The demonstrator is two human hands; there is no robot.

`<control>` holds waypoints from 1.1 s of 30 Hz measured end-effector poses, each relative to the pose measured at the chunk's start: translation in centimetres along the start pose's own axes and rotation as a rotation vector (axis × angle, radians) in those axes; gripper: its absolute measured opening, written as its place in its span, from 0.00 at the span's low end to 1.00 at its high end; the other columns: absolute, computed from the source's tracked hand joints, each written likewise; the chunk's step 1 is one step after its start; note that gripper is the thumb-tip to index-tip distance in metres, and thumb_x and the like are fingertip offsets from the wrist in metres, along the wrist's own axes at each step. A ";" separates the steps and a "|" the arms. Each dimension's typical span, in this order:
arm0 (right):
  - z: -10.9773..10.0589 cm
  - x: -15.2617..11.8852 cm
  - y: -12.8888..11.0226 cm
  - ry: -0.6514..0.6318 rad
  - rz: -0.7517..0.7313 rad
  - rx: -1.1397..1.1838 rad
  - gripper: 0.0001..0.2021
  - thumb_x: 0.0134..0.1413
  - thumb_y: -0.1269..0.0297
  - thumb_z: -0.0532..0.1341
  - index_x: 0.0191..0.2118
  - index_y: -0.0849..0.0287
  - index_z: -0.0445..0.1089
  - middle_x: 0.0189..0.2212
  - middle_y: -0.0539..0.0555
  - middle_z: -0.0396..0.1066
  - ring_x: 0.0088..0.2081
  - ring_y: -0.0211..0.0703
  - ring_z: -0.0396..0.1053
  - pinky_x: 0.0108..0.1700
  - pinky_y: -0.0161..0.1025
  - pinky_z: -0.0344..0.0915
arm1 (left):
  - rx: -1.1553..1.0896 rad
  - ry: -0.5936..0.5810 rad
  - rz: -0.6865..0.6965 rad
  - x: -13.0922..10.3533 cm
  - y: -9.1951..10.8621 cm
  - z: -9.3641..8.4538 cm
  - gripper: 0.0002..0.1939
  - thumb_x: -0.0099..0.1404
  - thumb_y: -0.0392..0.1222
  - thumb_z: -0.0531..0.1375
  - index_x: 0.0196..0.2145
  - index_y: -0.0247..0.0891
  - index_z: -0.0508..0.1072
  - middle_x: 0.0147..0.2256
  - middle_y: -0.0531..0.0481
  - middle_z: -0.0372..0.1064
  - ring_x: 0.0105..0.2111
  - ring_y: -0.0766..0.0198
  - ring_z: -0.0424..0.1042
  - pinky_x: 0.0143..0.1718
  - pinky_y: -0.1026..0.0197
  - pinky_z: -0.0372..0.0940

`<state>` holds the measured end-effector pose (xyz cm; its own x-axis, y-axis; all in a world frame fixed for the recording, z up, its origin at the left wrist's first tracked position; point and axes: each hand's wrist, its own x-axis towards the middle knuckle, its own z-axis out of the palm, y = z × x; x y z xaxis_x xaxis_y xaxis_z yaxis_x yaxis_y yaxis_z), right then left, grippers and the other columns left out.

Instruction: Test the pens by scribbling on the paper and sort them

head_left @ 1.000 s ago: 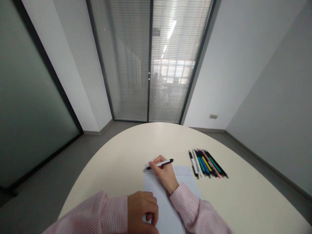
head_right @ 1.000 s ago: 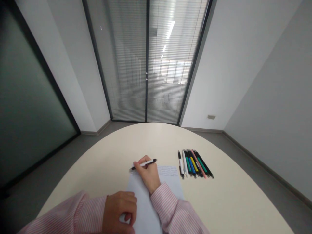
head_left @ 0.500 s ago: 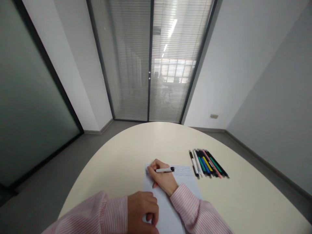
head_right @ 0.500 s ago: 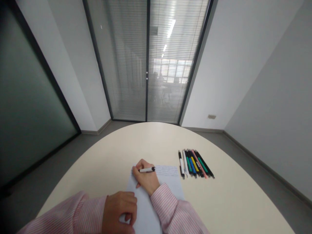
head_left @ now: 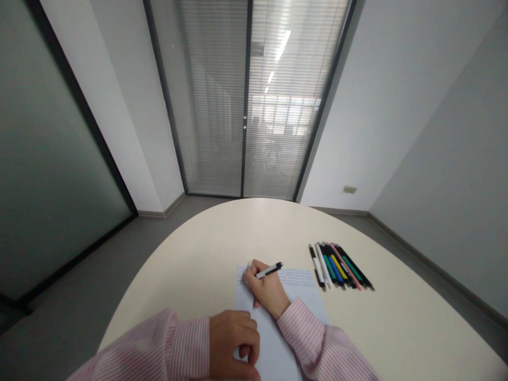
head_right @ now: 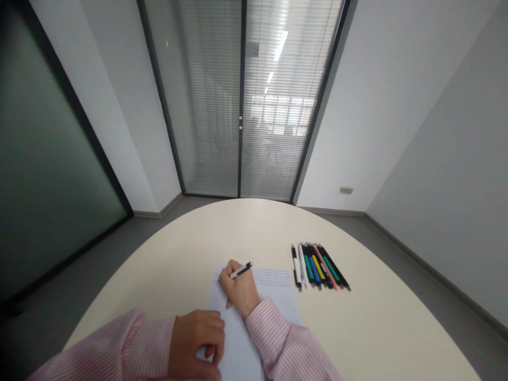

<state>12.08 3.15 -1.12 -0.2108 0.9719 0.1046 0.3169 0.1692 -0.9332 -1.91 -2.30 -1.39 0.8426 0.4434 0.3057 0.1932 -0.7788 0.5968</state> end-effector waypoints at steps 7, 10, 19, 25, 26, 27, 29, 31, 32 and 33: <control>0.0 0.0 0.0 -0.001 0.001 -0.011 0.12 0.50 0.66 0.53 0.20 0.55 0.51 0.12 0.39 0.50 0.08 0.30 0.57 0.08 0.26 0.41 | -0.015 0.056 0.027 -0.2 -0.4 0.5 0.24 0.60 0.62 0.56 0.21 0.37 0.66 0.18 0.56 0.61 0.23 0.68 0.62 0.28 0.66 0.57; 0.0 0.1 0.2 0.002 -0.003 -0.018 0.11 0.50 0.67 0.53 0.20 0.55 0.51 0.12 0.39 0.49 0.08 0.29 0.56 0.08 0.26 0.40 | 0.001 0.030 0.025 -0.2 -0.4 0.4 0.23 0.59 0.61 0.58 0.22 0.37 0.66 0.19 0.56 0.62 0.23 0.68 0.62 0.28 0.67 0.57; -0.1 0.1 0.4 0.008 -0.009 -0.013 0.11 0.50 0.68 0.53 0.21 0.55 0.52 0.12 0.39 0.49 0.08 0.29 0.57 0.08 0.27 0.38 | -0.001 0.054 0.029 -0.2 -0.4 0.6 0.25 0.59 0.63 0.56 0.22 0.37 0.67 0.19 0.56 0.62 0.23 0.68 0.62 0.27 0.66 0.56; -0.2 0.1 0.4 0.029 -0.015 0.025 0.11 0.49 0.70 0.54 0.20 0.56 0.53 0.12 0.39 0.49 0.07 0.27 0.55 0.08 0.27 0.36 | -0.006 0.066 0.034 -0.1 -0.4 0.6 0.25 0.59 0.63 0.56 0.21 0.37 0.66 0.18 0.55 0.61 0.23 0.68 0.62 0.27 0.66 0.57; -0.2 0.1 0.4 0.033 -0.014 0.039 0.11 0.49 0.70 0.55 0.20 0.56 0.53 0.12 0.39 0.49 0.07 0.27 0.55 0.08 0.27 0.36 | 0.000 0.053 0.033 -0.1 -0.4 0.5 0.24 0.59 0.62 0.56 0.21 0.37 0.66 0.18 0.56 0.62 0.23 0.68 0.62 0.27 0.66 0.57; -0.2 0.0 0.4 0.036 -0.011 0.057 0.11 0.49 0.69 0.55 0.19 0.57 0.54 0.12 0.39 0.50 0.07 0.27 0.54 0.08 0.27 0.35 | 0.004 0.045 0.033 -0.1 -0.3 0.4 0.24 0.59 0.62 0.57 0.21 0.37 0.66 0.19 0.56 0.62 0.23 0.68 0.62 0.27 0.66 0.57; -0.1 0.0 0.3 0.047 -0.001 0.105 0.12 0.49 0.67 0.57 0.19 0.57 0.54 0.12 0.39 0.50 0.07 0.27 0.53 0.08 0.27 0.36 | 0.008 0.038 0.034 -0.1 -0.3 0.4 0.24 0.59 0.62 0.56 0.21 0.37 0.66 0.19 0.56 0.62 0.23 0.68 0.62 0.28 0.66 0.58; -0.3 0.0 0.0 0.065 0.014 0.170 0.13 0.51 0.62 0.58 0.21 0.56 0.55 0.12 0.39 0.52 0.07 0.28 0.53 0.08 0.28 0.38 | 0.008 0.035 0.034 -0.1 -0.3 0.4 0.24 0.59 0.62 0.57 0.22 0.37 0.66 0.19 0.55 0.62 0.23 0.68 0.62 0.27 0.66 0.58; -0.5 0.0 -0.3 0.078 0.021 0.207 0.14 0.52 0.58 0.58 0.21 0.56 0.55 0.12 0.39 0.53 0.07 0.29 0.53 0.08 0.28 0.40 | 0.005 0.038 0.033 -0.1 -0.3 0.4 0.24 0.59 0.62 0.57 0.22 0.38 0.66 0.19 0.55 0.62 0.23 0.68 0.62 0.27 0.66 0.58; -0.8 0.0 -0.6 0.094 0.029 0.244 0.16 0.52 0.55 0.59 0.22 0.56 0.56 0.12 0.39 0.54 0.08 0.29 0.53 0.09 0.28 0.43 | 0.001 0.046 0.031 -0.1 -0.3 0.5 0.24 0.59 0.62 0.57 0.21 0.38 0.66 0.19 0.55 0.62 0.23 0.68 0.62 0.27 0.66 0.57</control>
<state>12.61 3.16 -0.30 -0.1141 0.9887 0.0976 0.0869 0.1078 -0.9904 -1.85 -2.34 -1.96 0.8242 0.4389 0.3579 0.1680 -0.7931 0.5855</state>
